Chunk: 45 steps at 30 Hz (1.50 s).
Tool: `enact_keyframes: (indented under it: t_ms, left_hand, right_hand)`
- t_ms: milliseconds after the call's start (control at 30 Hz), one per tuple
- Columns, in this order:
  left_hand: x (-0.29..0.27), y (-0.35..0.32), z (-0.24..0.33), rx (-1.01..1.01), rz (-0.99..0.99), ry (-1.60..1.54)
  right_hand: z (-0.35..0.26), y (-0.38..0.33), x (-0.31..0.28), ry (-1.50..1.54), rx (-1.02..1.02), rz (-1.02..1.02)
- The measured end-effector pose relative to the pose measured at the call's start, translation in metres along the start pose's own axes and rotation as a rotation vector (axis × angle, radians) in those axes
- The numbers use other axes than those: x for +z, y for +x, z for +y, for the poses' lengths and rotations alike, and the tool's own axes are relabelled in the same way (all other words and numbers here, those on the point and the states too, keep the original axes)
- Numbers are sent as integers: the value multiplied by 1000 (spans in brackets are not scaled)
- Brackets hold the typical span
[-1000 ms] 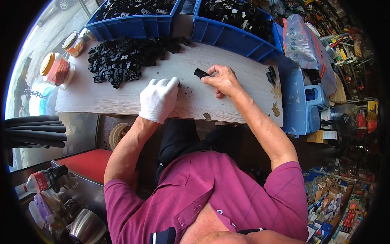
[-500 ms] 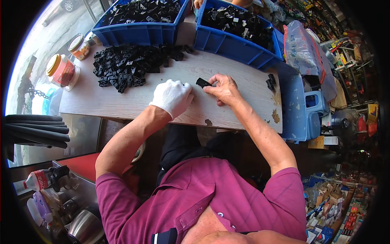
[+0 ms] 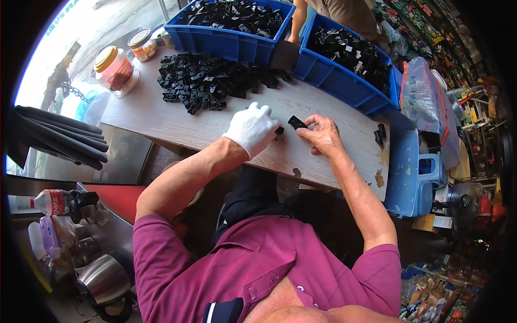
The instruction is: Sorting and inspecting small black plastic components on a workbench.
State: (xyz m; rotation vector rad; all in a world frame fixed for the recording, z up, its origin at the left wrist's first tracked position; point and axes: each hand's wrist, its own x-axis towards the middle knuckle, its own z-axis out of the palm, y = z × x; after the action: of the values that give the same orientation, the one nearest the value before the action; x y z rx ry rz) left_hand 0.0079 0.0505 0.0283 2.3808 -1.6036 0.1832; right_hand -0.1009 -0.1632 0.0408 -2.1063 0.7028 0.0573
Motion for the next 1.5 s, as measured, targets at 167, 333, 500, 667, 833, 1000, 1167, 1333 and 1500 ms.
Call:
enact_keyframes:
  t_ms: [167, 333, 500, 667, 833, 1000, 1167, 1333, 1500]
  left_hand:
    - [12, -6, 4, 30, 174, -142]
    - [22, 2, 3, -72, 399, -426]
    - [30, 27, 8, 96, 365, -372]
    - [34, 33, 7, 184, 349, -306]
    - [38, 37, 8, 167, 312, -319]
    - [31, 34, 9, 249, 283, -266]
    - [25, 30, 13, 290, 307, -130]
    - [31, 31, 12, 273, 273, -231]
    - [38, 22, 6, 116, 181, -341]
  right_hand:
    - [1, -2, 1, -22, 13, 7]
    - [-1, 2, 2, -69, -99, -46]
    - [6, 5, 2, 13, -102, -2]
    - [5, 3, 2, 37, -64, 3]
    - [6, 0, 1, 11, -53, 11]
    - [10, 2, 1, -31, -169, -1]
    - [12, 3, 3, 21, -199, 7]
    - [14, 4, 2, 7, -232, 37]
    - [21, -4, -15, 155, 19, 25]
